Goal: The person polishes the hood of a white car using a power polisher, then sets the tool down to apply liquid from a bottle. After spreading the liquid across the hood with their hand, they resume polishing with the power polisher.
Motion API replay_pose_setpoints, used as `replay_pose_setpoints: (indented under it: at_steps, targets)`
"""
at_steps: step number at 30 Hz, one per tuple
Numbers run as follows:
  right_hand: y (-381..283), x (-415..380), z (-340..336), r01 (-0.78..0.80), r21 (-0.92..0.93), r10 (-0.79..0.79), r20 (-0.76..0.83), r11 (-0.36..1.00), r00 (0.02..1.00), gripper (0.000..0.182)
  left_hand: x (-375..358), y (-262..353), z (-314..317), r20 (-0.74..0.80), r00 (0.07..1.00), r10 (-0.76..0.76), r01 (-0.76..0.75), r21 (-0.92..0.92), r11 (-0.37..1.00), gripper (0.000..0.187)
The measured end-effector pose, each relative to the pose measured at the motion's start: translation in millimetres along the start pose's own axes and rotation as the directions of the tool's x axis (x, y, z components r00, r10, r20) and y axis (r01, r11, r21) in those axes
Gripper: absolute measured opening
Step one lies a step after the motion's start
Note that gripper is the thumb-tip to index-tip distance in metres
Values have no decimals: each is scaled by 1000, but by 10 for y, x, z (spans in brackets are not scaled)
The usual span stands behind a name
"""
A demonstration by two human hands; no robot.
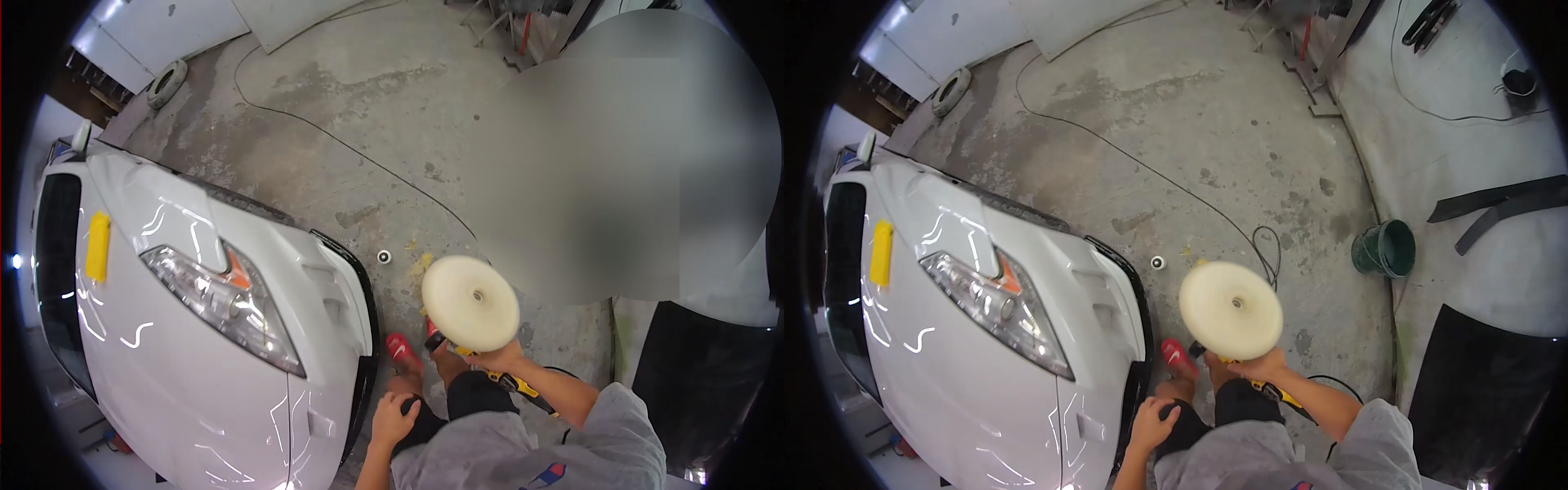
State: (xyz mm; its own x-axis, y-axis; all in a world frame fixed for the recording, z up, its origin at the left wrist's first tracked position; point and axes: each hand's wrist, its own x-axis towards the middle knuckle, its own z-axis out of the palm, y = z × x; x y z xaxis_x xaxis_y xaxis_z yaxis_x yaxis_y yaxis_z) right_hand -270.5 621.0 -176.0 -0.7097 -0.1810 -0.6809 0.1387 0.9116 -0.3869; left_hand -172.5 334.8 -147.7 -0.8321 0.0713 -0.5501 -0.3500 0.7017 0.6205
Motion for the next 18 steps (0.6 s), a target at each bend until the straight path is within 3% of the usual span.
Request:
replay_pose_setpoints:
  at_steps: [2,3,4,7,8,11,13,14,16,18]
  targets:
    - [193,618,19,-163,32,164,-7,986,987,63,429,-180,223,53,999,0,0,-7,1000,29]
    - [336,918,116,-168,37,167,18,985,986,63,643,-211,322,119,992,-35,40,-33,999,28]
    - [498,1258,287,-224,22,225,-67,974,972,61,866,-283,414,188,979,-73,84,-53,995,28]
    - [1095,2362,869,-289,27,277,-381,957,882,58,1906,-624,768,123,989,79,-96,140,986,24]
    - [1231,2651,912,-334,10,326,-251,942,912,58,2341,-685,808,154,988,13,-40,171,984,26]
    - [1583,3542,1245,-393,74,398,-283,916,873,58,3712,-938,1055,-93,981,170,-139,273,952,30]
    - [1774,3977,1485,-354,87,359,-389,931,848,52,4547,-1055,1179,-116,974,193,-134,386,913,34]
    - [1898,4157,1639,-362,84,367,-360,929,858,52,4919,-1137,1257,-112,971,211,-139,452,881,36]
    - [2146,4496,1849,-301,84,310,-380,950,872,49,5541,-1271,1440,-61,991,117,-62,567,821,41]
    - [2441,4763,2227,-279,37,272,-381,960,884,48,5979,-1292,1538,4,998,-69,48,680,732,46]
